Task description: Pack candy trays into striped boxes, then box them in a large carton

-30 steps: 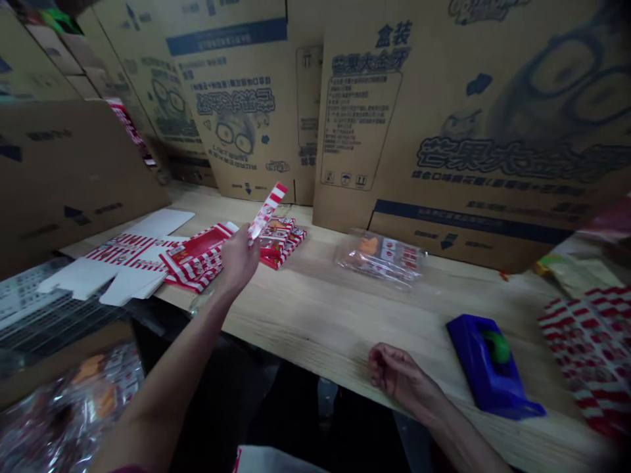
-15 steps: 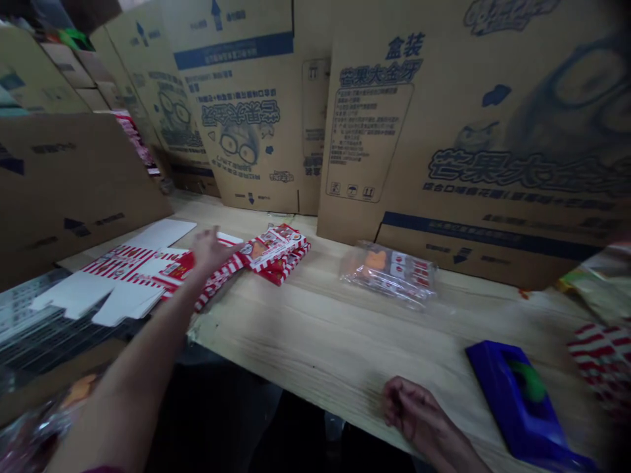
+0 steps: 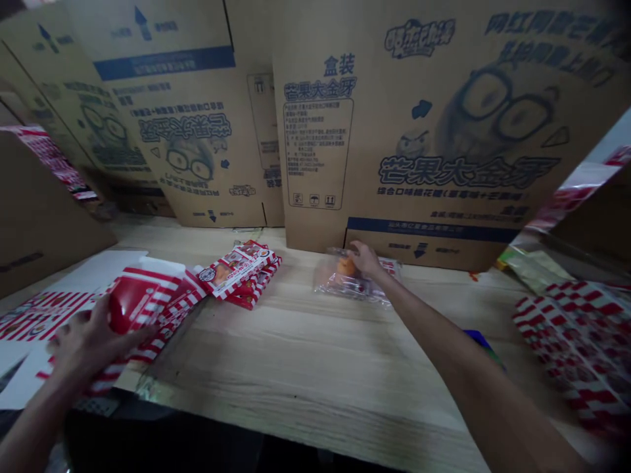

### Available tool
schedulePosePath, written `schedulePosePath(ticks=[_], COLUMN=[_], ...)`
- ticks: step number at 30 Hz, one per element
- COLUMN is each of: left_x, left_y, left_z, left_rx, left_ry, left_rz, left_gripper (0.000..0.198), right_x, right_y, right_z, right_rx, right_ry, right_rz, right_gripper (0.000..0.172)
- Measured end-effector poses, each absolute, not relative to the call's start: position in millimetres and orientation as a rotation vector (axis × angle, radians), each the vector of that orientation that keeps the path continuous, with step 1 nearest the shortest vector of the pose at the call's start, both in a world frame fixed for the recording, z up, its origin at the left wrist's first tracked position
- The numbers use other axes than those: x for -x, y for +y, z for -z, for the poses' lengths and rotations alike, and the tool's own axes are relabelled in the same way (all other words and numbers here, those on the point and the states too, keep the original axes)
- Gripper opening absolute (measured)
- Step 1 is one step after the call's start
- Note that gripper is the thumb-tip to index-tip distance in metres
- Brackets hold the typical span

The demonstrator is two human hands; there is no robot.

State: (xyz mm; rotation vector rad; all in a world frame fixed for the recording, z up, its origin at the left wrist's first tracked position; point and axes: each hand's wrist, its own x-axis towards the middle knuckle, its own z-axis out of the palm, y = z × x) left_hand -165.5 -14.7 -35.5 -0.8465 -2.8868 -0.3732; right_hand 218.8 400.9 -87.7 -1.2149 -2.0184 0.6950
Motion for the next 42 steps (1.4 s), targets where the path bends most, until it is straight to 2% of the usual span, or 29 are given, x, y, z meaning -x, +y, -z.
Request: schedulePosePath(ticks=[2, 5, 10, 16, 21, 24, 26, 29, 34, 37, 42], left_x=[128, 66, -13, -50, -55, -56, -60, -69, -84, -89, -92], left_y=[-39, -59, -43, -16, -28, -37, -38, -35, -27, -24, -19], left_z=[52, 89, 130, 122, 116, 119, 120, 118, 116, 119, 122], left_rx=[0.889, 1.337, 1.890, 2.118, 2.165, 2.175, 2.176, 2.178, 2.148, 2.070, 1.964], left_ry=[-2.687, -2.452, -2.267, -2.305, -2.332, -2.316, -2.309, -2.317, -2.359, -2.401, -2.414], left_rz=[0.246, 0.206, 0.174, 0.061, 0.096, 0.111, 0.092, 0.057, 0.069, 0.092, 0.163], left_gripper=[0.103, 0.105, 0.111, 0.101, 0.099, 0.100, 0.104, 0.107, 0.107, 0.107, 0.102], right_x=[-213, -213, -228, -264, -293, -306, -311, -306, -269, -246, -243], right_y=[420, 429, 399, 282, 169, 135, 134, 162, 229, 242, 219], right_z=[91, 94, 80, 60, 97, 130, 142, 141, 131, 136, 138], right_rx=[1.311, 1.385, 1.225, 0.927, 0.521, 0.443, 0.412, 0.521, 0.807, 0.738, 0.628], right_ry=[-2.071, -2.176, -2.387, -2.534, -2.672, -2.677, -2.632, -2.457, -2.415, -2.481, -2.485], right_rz=[-0.648, -0.576, -0.442, -0.240, -0.064, -0.146, -0.348, -0.664, -0.786, -0.886, -0.935], right_gripper=[0.018, 0.008, 0.014, 0.018, 0.027, 0.024, 0.018, 0.014, 0.020, 0.011, 0.026])
